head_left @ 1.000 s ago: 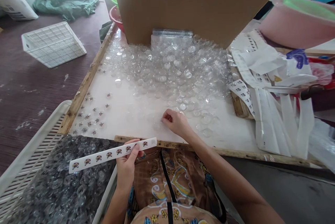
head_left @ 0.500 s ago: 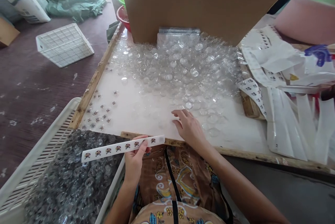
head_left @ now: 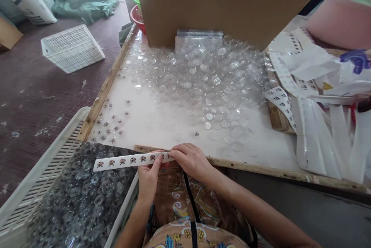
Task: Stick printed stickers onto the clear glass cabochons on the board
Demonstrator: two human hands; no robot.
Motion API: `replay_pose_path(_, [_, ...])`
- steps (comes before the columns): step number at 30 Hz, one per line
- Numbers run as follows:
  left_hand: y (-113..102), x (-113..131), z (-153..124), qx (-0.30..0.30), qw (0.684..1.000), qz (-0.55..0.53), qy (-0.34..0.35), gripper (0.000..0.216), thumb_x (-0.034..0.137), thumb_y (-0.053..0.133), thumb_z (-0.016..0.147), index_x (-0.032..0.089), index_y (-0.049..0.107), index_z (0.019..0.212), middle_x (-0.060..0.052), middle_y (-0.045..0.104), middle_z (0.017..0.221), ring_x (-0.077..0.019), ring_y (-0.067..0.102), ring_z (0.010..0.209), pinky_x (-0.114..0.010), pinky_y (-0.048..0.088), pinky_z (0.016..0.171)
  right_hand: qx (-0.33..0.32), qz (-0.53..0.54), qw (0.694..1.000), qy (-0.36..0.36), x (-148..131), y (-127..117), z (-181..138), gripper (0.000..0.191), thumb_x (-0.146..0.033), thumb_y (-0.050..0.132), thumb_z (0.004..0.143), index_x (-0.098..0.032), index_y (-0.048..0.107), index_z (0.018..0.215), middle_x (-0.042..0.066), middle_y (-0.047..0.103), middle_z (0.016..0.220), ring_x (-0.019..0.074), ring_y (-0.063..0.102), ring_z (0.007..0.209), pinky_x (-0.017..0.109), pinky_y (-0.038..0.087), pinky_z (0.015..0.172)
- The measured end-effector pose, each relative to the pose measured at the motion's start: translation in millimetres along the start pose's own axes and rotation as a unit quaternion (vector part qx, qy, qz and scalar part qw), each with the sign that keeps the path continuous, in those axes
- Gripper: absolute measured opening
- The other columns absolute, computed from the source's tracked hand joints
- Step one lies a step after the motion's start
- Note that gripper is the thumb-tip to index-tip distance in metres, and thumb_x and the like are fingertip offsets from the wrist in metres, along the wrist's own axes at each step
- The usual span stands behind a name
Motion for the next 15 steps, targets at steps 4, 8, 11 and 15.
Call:
replay_pose_path(4, [-4,-3,4,0.027,1.0,-0.011,0.009,0.028,0.039,0.076,0.077,0.014,0.073,0.092,-0.004,0.073,0.08,-0.016,0.067,0.061,-0.025,0.056,0.06,0.078,0.171,0.975,0.118,17,-17,16,0.009,-0.014,0.054,0.089,-0.02,0.059,0.085,0.007,0.064,0.095,0.0175,0.06,0.087,0.029,0.048,0.075])
replay_pose_path(8, [-11,-5,7,0.029,0.999,-0.009,0.025,0.028,0.038,0.075,0.078,0.014,0.073,0.093,-0.003,0.072,0.076,-0.0143,0.065,0.06,-0.024,0.055,0.06,0.034,0.189,0.943,0.271,51,-24,28,0.006,-0.016,0.062,0.084,-0.02,0.058,0.08,-0.001,0.06,0.07,0.013,0.055,0.063,0.024,0.042,0.058])
replay_pose_path(11, [-13,-6,8,0.024,0.999,-0.009,0.029,0.028,0.038,0.075,0.078,0.014,0.072,0.093,-0.003,0.071,0.074,-0.0137,0.064,0.059,-0.023,0.054,0.059,-0.032,0.149,0.943,0.297,64,-19,30,0.008,-0.013,0.063,0.082,-0.019,0.059,0.078,-0.002,0.06,0.068,0.0118,0.053,0.061,0.023,0.039,0.059])
replay_pose_path(15, [-13,-7,7,0.023,0.999,-0.006,0.023,0.028,0.038,0.075,0.078,0.014,0.072,0.093,-0.002,0.071,0.074,-0.0132,0.063,0.059,-0.023,0.053,0.059,-0.068,0.071,0.956,0.276,60,-9,31,0.009,-0.01,0.061,0.083,-0.018,0.06,0.08,0.0,0.062,0.076,0.0131,0.055,0.068,0.024,0.038,0.064])
Point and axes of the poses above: each hand's wrist, its own z-axis towards the middle knuckle, its own y-axis out of the palm, x = y × z, the point moved 3 cm from there along z, towards the middle knuckle
